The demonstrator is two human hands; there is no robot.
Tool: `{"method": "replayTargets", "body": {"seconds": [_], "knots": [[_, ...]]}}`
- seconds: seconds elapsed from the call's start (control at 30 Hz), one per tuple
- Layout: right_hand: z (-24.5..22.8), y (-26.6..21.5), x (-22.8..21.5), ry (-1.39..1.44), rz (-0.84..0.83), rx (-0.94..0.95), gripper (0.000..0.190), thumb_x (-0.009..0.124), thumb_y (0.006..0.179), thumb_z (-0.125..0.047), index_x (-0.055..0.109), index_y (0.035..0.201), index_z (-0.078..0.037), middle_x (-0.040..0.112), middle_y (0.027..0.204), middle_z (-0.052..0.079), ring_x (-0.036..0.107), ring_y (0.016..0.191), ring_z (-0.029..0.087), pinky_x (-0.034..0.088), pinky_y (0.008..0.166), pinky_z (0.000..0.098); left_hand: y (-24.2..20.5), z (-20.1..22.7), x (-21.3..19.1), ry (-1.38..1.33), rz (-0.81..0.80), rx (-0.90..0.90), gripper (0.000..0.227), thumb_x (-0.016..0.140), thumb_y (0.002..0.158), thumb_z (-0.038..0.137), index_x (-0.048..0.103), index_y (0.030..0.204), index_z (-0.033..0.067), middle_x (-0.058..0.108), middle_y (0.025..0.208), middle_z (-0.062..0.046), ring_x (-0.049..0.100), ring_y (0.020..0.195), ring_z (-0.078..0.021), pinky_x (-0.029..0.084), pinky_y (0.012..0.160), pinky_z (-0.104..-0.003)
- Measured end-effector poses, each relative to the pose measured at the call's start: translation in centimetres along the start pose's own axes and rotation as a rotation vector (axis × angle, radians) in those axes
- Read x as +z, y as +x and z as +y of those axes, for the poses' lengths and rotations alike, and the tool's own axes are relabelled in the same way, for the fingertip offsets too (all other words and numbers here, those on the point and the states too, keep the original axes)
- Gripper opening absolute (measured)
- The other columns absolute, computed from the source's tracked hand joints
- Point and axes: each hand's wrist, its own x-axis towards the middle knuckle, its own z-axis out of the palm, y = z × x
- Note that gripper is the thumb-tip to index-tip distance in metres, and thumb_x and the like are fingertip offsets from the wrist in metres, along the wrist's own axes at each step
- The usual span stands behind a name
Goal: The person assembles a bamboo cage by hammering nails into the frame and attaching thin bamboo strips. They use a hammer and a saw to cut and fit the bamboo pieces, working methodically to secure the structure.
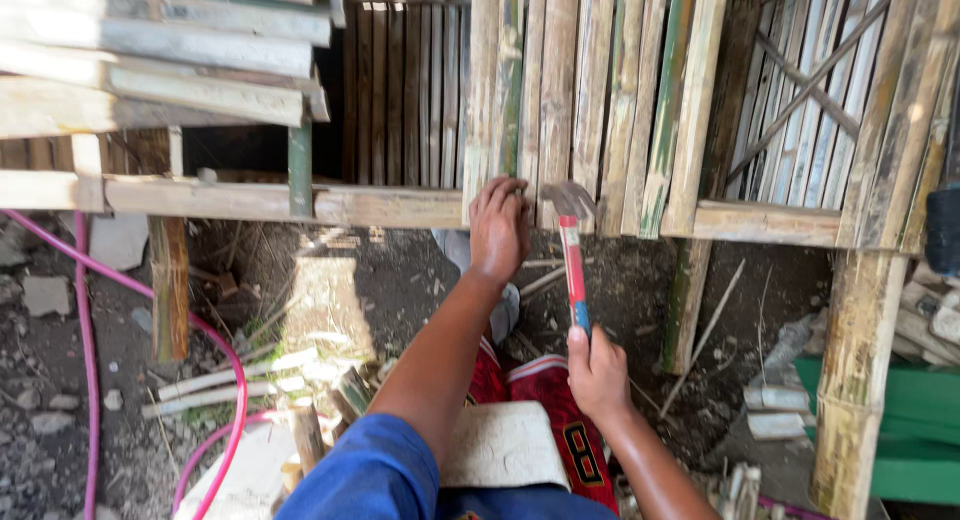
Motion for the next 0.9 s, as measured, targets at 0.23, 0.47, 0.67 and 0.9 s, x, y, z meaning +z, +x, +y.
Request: {"method": "replayTargets", "body": {"seconds": [0.23, 0.47, 0.67, 0.9], "knots": [[0.5, -1.6, 0.2, 0.155, -0.044, 0.191, 0.043, 0.044, 0.104, -0.039, 0.058, 0.086, -0.002, 0.057, 0.05, 0.008, 0.063, 0.04, 0.022, 0.05, 0.042, 0.0371, 0.0, 0.3, -0.7, 0.043, -0.057, -0.021, 0.017, 0.071, 0.09, 0.005, 0.068, 0.106, 0.0076, 0.066, 0.134, -0.008, 0.051, 0.139, -0.0318, 0.039, 0.117, -0.048], [-1.2, -1.6, -1.5, 0.125, -0.036, 0.111, 0.045, 0.043, 0.105, -0.04, 0.056, 0.084, -0.002, 0.057, 0.052, 0.006, 0.062, 0.042, 0.019, 0.05, 0.044, 0.0341, 3.7, 1.4, -3.8, 0.237, -0.582, -0.175, 0.098, 0.088, 0.07, 0.035, 0.043, 0.154, 0.0103, 0.028, 0.162, -0.018, 0.034, 0.14, -0.0416, 0.031, 0.115, -0.052], [-3.1, -2.4, -2.8, 0.331, 0.054, -0.229, 0.042, 0.042, 0.109, -0.039, 0.055, 0.095, -0.002, 0.055, 0.063, 0.006, 0.057, 0.05, 0.017, 0.051, 0.048, 0.0312, 4.8, 1.7, -4.0, 0.314, -0.632, -0.158, 0.092, 0.091, 0.069, 0.037, 0.05, 0.149, 0.0181, 0.028, 0.163, -0.012, 0.035, 0.143, -0.0373, 0.035, 0.116, -0.05], [-2.7, -0.2, -2.1, -0.222, -0.072, 0.027, 0.039, 0.049, 0.107, -0.033, 0.06, 0.096, 0.002, 0.059, 0.065, 0.011, 0.061, 0.055, 0.025, 0.046, 0.054, 0.0404, 4.7, 2.0, -5.1, 0.276, -0.566, -0.139, 0.087, 0.091, 0.065, 0.038, 0.055, 0.142, 0.0188, 0.031, 0.159, -0.009, 0.036, 0.14, -0.0352, 0.037, 0.11, -0.05]]}}
